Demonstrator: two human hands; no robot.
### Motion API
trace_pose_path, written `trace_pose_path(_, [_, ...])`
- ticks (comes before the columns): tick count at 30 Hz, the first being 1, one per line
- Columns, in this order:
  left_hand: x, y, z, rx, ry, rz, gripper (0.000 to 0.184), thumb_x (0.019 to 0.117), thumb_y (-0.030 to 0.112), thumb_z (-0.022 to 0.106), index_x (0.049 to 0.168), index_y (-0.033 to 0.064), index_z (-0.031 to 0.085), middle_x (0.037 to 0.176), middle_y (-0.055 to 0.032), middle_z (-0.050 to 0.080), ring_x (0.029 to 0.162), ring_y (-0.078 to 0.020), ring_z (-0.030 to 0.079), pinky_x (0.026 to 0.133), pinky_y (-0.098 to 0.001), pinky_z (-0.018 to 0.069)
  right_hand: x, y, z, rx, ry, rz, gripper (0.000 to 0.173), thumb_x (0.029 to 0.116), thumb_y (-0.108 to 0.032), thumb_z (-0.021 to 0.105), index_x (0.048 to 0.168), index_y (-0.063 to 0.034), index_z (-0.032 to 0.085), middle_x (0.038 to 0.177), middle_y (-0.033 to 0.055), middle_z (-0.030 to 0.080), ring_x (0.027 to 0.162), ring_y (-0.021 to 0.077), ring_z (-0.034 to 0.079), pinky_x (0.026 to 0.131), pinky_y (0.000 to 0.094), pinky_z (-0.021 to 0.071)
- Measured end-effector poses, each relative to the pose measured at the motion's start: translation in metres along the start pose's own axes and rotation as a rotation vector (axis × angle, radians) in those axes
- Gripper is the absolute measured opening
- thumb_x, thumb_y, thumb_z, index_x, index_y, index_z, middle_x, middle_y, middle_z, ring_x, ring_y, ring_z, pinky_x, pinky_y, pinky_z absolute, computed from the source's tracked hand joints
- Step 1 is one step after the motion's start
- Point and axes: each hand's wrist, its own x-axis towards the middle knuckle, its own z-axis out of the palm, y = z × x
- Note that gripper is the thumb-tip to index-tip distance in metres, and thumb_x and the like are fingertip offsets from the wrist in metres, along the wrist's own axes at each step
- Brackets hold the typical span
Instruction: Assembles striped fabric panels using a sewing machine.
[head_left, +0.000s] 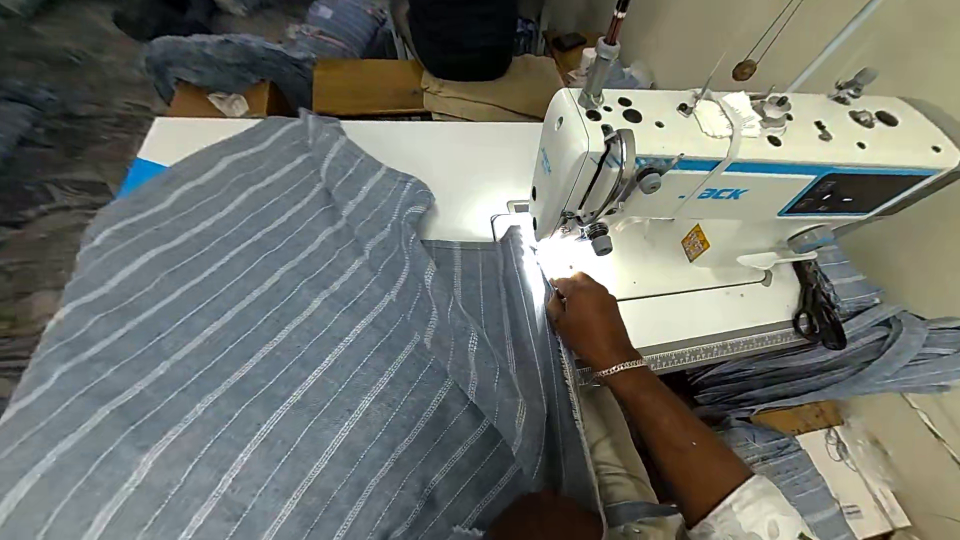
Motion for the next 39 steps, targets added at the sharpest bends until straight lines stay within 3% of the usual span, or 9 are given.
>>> trace_pose_path(6, [0.006,-0.016,-0.019,-0.002,0.059,-0.064,0.036,0.0908,0.004,0.067,0.126,0.0022,0.061,0.112,-0.027,0.067,0.102,-0.0488,0.067,0.08,-0.0658,0.0543,-0.002,0.003,0.005,-0.006,0.03,-0.02,0.03,0.1007,-0.016,0.056,0.122,-0.0049,0.074,0.105,0.0129,0.069,0.091,0.0259,0.07,0.08,0.0425,0.0595])
trace_pose_path(8, [0.008,-0.013,-0.03,0.0,-0.004,-0.132,0.046,0.0933,0.003,0.064,0.139,0.0028,0.054,0.121,-0.0303,0.064,0.108,-0.0512,0.064,0.084,-0.0668,0.0526,-0.003,0.002,0.004,-0.011,0.026,-0.014,0.03,0.1012,-0.016,0.056,0.122,-0.0051,0.074,0.104,0.0131,0.069,0.091,0.0262,0.07,0.079,0.0429,0.0593])
trace_pose_path(10, [0.009,-0.014,-0.037,-0.005,-0.02,-0.18,0.051,0.0939,0.004,0.061,0.143,0.0044,0.05,0.122,-0.0312,0.063,0.11,-0.052,0.064,0.085,-0.0668,0.052,-0.004,0.002,0.004,-0.014,0.03,-0.025,0.03,0.1013,-0.016,0.056,0.123,-0.0047,0.073,0.104,0.0135,0.068,0.09,0.0267,0.07,0.078,0.0429,0.0594])
trace_pose_path(14, [0.014,-0.022,-0.038,0.003,0.096,-0.2,0.041,0.0939,0.009,0.064,0.134,0.0071,0.055,0.103,-0.0225,0.068,0.098,-0.0446,0.068,0.079,-0.0608,0.0558,-0.005,0.002,0.004,-0.015,0.01,-0.019,0.03,0.1019,-0.017,0.056,0.124,-0.0055,0.073,0.106,0.0134,0.068,0.091,0.0266,0.07,0.079,0.0426,0.0594])
trace_pose_path(18, [0.02,-0.029,-0.041,0.012,0.154,-0.161,0.044,0.0914,0.007,0.066,0.134,0.0067,0.056,0.107,-0.0223,0.068,0.101,-0.0433,0.068,0.083,-0.0605,0.0551,-0.005,0.002,0.003,-0.003,0.005,-0.011,0.03,0.1013,-0.016,0.057,0.125,-0.0051,0.072,0.106,0.0134,0.068,0.092,0.027,0.07,0.079,0.0429,0.0594])
trace_pose_path(22, [0.024,-0.029,-0.051,0.004,0.143,-0.216,0.047,0.0952,0.003,0.061,0.141,0.0055,0.05,0.118,-0.0234,0.065,0.109,-0.0434,0.066,0.088,-0.0591,0.0549,-0.005,0.004,0.006,-0.002,0.015,-0.018,0.031,0.1013,-0.016,0.056,0.125,-0.0053,0.073,0.105,0.0138,0.068,0.091,0.0275,0.07,0.078,0.0434,0.0592])
trace_pose_path(27, [0.03,-0.032,-0.055,0.026,0.242,-0.281,0.033,0.1056,0.018,0.051,0.137,0.007,0.05,0.106,-0.0198,0.068,0.101,-0.0406,0.069,0.083,-0.0565,0.0564,-0.006,0.006,0.007,0.001,0.033,-0.041,0.031,0.1009,-0.015,0.056,0.126,-0.0052,0.072,0.108,0.0148,0.069,0.092,0.0284,0.071,0.079,0.0445,0.0597])
trace_pose_path(34, [0.039,-0.043,-0.071,0.031,0.295,-0.325,0.027,0.1058,0.023,0.051,0.129,0.0097,0.054,0.094,-0.0148,0.068,0.093,-0.0348,0.07,0.079,-0.0529,0.0568,-0.007,0.007,0.008,0.005,0.035,-0.033,0.031,0.1007,-0.015,0.057,0.126,-0.006,0.073,0.106,0.0138,0.069,0.091,0.0268,0.07,0.077,0.0427,0.0591])
trace_pose_path(39, [0.044,-0.042,-0.075,0.06,0.276,-0.314,0.025,0.1034,0.02,0.056,0.127,0.0109,0.057,0.098,-0.0131,0.068,0.095,-0.0331,0.069,0.079,-0.0514,0.0564,-0.009,0.008,0.008,0.008,0.042,-0.038,0.031,0.1002,-0.016,0.058,0.126,-0.0059,0.073,0.105,0.0143,0.068,0.09,0.0273,0.07,0.077,0.0431,0.0593])
